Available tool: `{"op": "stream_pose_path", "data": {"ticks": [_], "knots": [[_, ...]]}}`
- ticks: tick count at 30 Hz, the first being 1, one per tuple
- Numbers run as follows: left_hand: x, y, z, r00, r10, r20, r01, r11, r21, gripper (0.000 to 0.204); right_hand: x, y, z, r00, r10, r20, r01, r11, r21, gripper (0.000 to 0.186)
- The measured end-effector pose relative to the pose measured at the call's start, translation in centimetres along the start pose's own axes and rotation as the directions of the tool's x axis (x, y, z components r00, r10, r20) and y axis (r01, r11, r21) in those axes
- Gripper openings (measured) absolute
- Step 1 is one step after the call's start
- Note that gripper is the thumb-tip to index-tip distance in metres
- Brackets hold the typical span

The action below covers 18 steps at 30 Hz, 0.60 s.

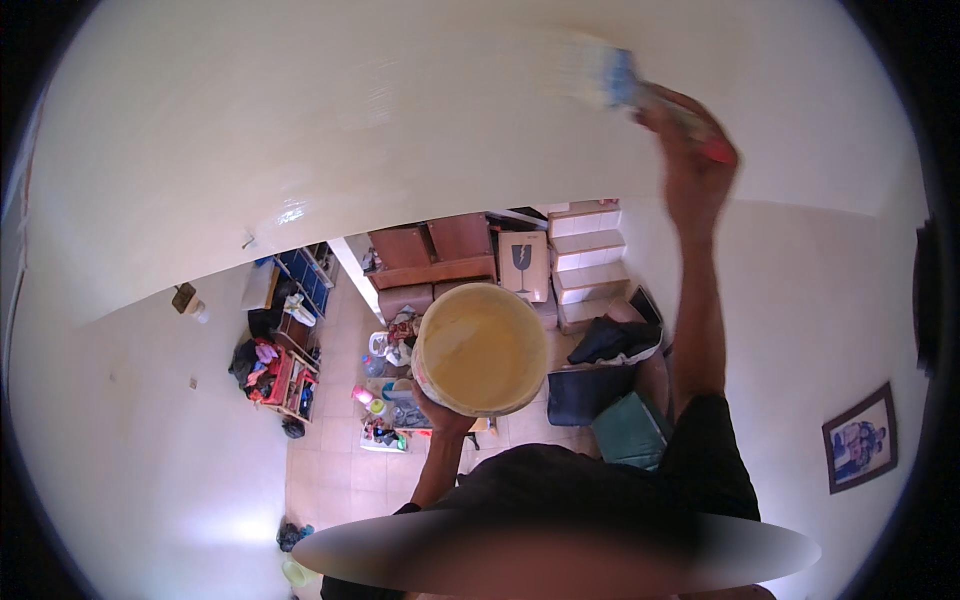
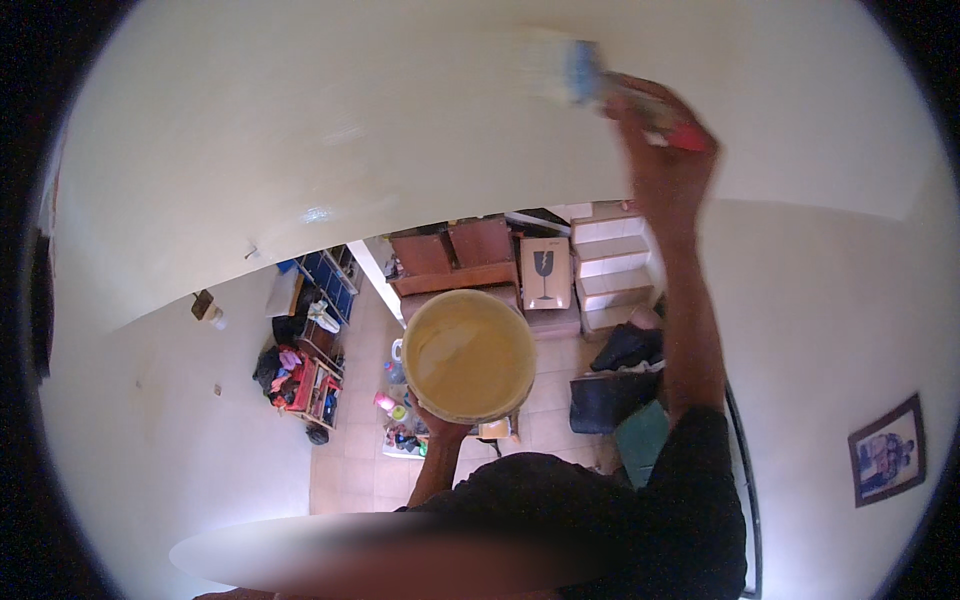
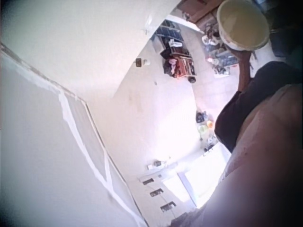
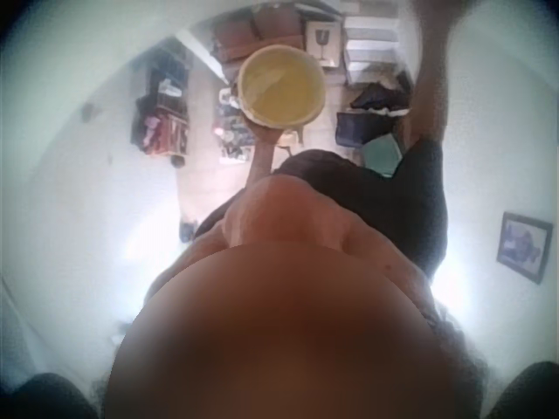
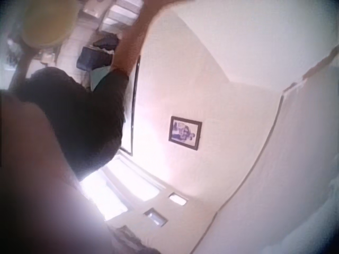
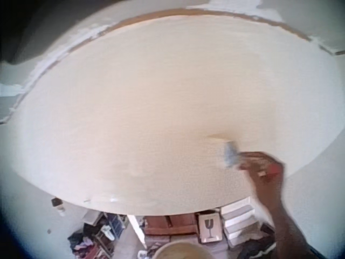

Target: The person paints the ceiling using a paintbrush and a bucket of paint. They repeatedly dip the brush into the bucket and apply paint to the ceiling surface in a living room setting.

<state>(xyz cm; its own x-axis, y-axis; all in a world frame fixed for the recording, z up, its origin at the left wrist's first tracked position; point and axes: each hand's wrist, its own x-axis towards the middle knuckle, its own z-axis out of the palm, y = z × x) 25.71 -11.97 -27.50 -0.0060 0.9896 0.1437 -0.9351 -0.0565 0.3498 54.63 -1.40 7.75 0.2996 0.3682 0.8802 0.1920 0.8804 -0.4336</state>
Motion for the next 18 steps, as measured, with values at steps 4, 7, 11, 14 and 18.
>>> {"op": "stream_pose_path", "data": {"ticks": [4,7,11,14,18], "knots": [[0.1,0.1,-0.7,0.999,-0.034,0.0,0.034,0.999,-0.005,0.084,1.8,0.1,-11.0,0.97,-0.104,-0.218,0.051,0.97,-0.237,0.022],[-0.4,0.2,-1.0,0.999,-0.05,0.022,0.05,0.999,0.004,0.086,2.6,0.0,-13.8,0.909,-0.265,-0.321,-0.004,0.765,-0.644,0.02],[-1.2,0.3,-0.9,0.994,-0.095,-0.057,0.096,0.995,0.017,0.088,2.1,0.6,-9.6,0.869,-0.494,-0.026,0.221,0.436,-0.872,0.016],[-1.3,0.2,-1.1,0.991,-0.094,-0.093,0.097,0.995,0.026,0.088,-1.1,-1.3,0.2,0.881,-0.473,-0.016,0.291,0.569,-0.769,0.027],[-3.2,0.9,-1.4,0.997,0.058,-0.042,-0.049,0.982,0.183,0.088,-5.8,-5.1,12.8,0.925,-0.313,0.215,0.366,0.886,-0.285,0.027]]}}
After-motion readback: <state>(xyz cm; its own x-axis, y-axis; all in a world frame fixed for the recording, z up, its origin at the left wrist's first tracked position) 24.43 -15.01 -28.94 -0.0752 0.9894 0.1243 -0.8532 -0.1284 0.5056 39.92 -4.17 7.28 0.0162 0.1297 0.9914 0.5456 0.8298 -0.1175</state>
